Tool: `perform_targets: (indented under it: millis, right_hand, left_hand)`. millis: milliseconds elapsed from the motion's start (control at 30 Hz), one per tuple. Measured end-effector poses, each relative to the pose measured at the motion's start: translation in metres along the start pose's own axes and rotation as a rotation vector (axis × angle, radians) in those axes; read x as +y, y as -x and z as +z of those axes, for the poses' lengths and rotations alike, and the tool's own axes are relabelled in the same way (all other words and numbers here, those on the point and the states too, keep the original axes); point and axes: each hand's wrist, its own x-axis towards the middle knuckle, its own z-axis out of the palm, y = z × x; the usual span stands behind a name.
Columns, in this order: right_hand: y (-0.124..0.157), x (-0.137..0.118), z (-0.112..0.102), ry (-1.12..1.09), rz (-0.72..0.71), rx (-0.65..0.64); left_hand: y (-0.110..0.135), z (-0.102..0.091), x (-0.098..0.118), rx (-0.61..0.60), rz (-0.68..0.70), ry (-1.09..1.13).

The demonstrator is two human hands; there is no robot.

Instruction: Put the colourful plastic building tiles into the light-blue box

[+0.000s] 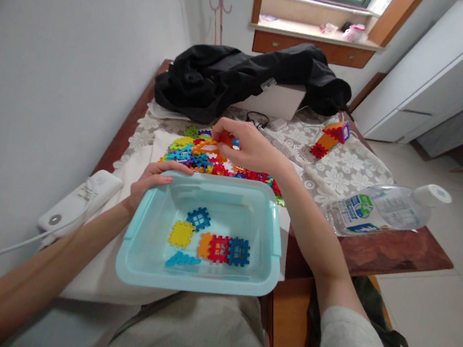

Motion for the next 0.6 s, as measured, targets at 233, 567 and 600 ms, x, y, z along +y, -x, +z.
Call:
perform_targets:
  millis: [233, 567, 600]
  right_hand:
    - [0.007, -0.036, -0.009, -0.406, -0.123, -0.311]
    - [0.007, -0.042, -0.002, -0.424, -0.083, -0.56]
    - [0.007, -0.041, -0.002, -0.429, -0.073, -0.562]
  left_hand:
    - [0.001, -0.001, -0.003, 0.019, -0.004, 0.018]
    - [0.0, -0.002, -0.004, 0.0, -0.008, 0.021]
    - [0.0, -0.002, -0.003, 0.0, -0.004, 0.013]
